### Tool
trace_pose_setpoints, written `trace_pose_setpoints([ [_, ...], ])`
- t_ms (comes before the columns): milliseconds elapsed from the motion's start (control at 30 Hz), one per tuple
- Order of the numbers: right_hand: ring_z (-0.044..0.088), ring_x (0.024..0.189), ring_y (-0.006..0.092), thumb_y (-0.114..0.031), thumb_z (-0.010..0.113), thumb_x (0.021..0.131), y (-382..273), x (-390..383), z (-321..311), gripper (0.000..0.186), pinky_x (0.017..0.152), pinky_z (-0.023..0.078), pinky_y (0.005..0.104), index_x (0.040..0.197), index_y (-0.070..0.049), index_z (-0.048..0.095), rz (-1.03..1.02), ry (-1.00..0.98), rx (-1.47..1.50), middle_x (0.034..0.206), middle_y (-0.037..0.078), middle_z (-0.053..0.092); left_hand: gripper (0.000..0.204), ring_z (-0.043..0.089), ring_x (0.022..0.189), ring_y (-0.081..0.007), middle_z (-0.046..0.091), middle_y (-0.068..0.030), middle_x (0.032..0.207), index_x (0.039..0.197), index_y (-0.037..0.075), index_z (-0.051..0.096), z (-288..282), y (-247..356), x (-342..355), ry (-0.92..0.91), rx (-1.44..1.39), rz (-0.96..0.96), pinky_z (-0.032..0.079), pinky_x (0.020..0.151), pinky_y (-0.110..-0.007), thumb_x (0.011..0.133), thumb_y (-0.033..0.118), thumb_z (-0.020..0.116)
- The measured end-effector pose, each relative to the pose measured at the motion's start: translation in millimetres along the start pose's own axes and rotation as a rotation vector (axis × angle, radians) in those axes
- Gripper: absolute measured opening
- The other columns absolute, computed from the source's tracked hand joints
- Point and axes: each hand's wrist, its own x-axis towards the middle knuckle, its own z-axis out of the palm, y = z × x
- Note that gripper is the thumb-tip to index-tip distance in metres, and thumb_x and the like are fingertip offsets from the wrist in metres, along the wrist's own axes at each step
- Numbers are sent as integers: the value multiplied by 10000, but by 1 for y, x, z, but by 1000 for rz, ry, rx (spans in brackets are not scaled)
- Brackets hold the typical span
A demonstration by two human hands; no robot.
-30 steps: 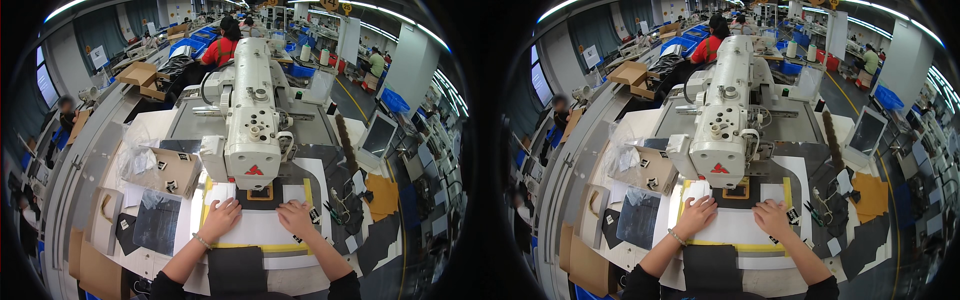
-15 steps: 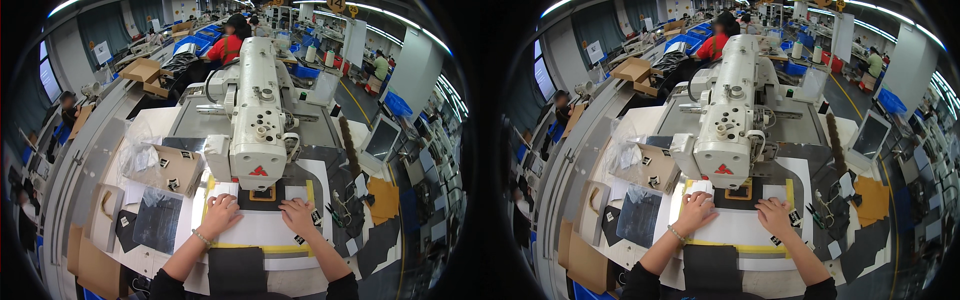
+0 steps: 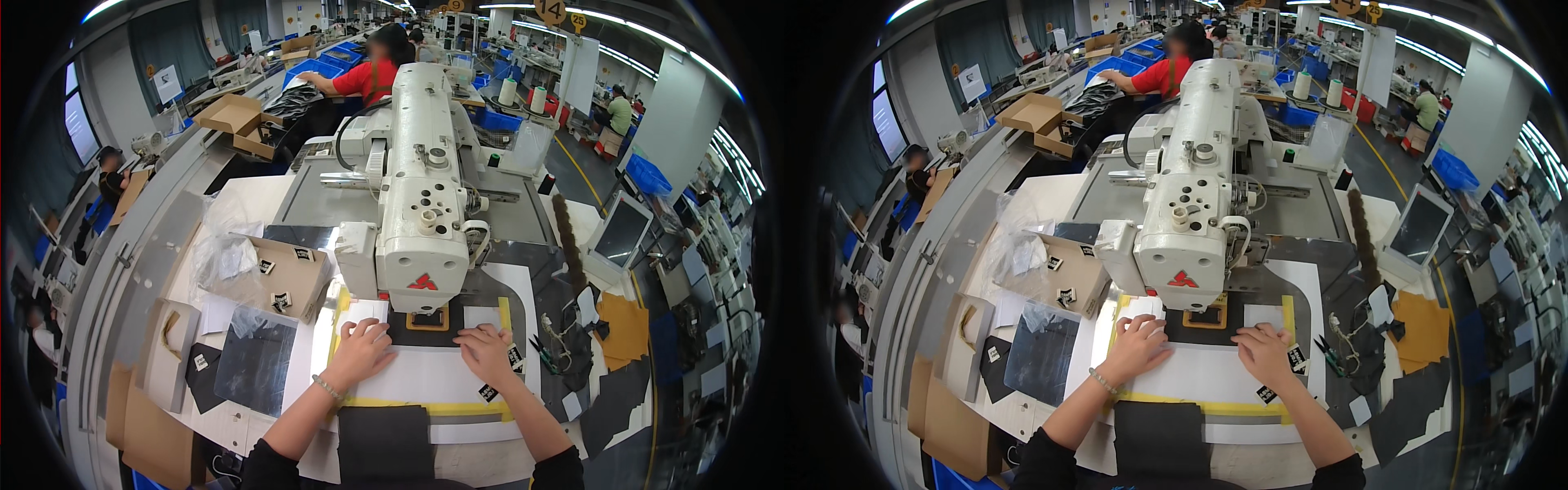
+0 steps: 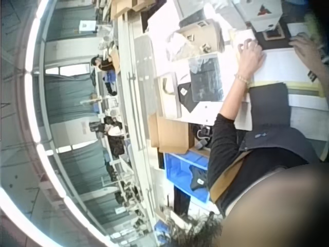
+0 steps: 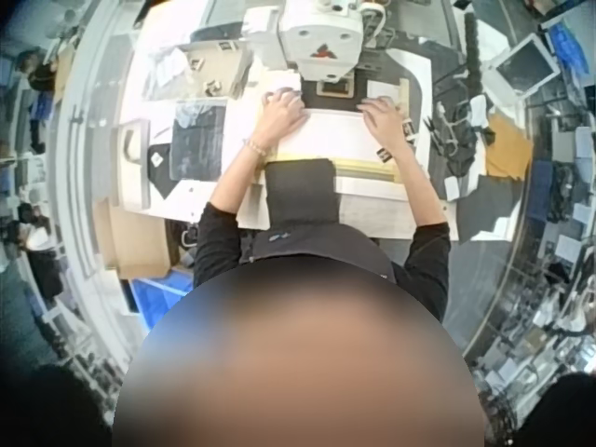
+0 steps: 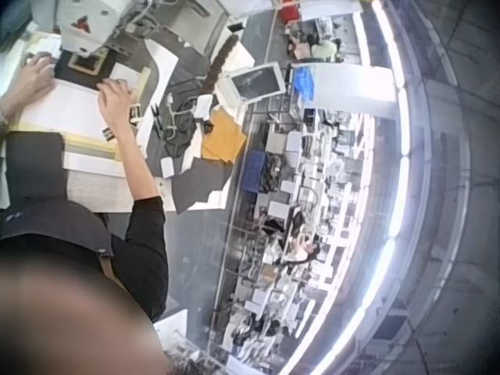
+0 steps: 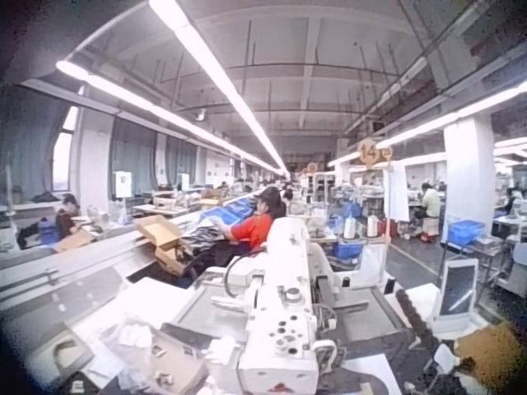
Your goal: Sewing small leather identification labels onto larger material pieces using an industrial sewing machine.
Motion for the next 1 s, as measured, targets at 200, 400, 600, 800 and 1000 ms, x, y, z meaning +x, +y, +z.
trace_pose_setpoints([
  [200,557,1011,165,-146,664,787,1,5,10,187,829,297,392,971,-171,687,16,60,-100,1094,-49,662,182,486,1226,-208,583,-17,1262,965,139,620,8,1,-3,-19,41,68,323,948,-475,848,274,654],
  [400,562,1006,174,-140,652,784,1,6,11,231,819,283,395,1013,-158,678,44,2,-68,1128,-28,661,188,494,1215,-207,586,-8,1253,1001,149,594,7,3,-3,-29,35,62,318,950,-484,848,247,643],
  [600,550,992,147,-129,646,795,3,5,11,223,812,288,388,1006,-187,685,62,-3,19,1126,-69,662,191,495,1213,-208,588,-5,1244,997,151,585,9,4,-4,-1,25,53,312,950,-491,840,241,644],
  [800,552,957,144,-122,650,783,-1,4,11,232,789,289,368,1000,-190,694,70,24,22,1140,-72,672,190,502,1202,-205,592,0,1235,985,154,585,11,3,-6,7,45,42,313,945,-487,832,245,653],
  [1000,554,911,150,-126,663,759,-1,-3,15,254,786,290,387,1003,-189,697,37,80,-100,1114,-73,689,231,512,1187,-182,597,18,1222,1049,150,619,10,3,-9,23,57,35,318,944,-473,839,240,653],
])
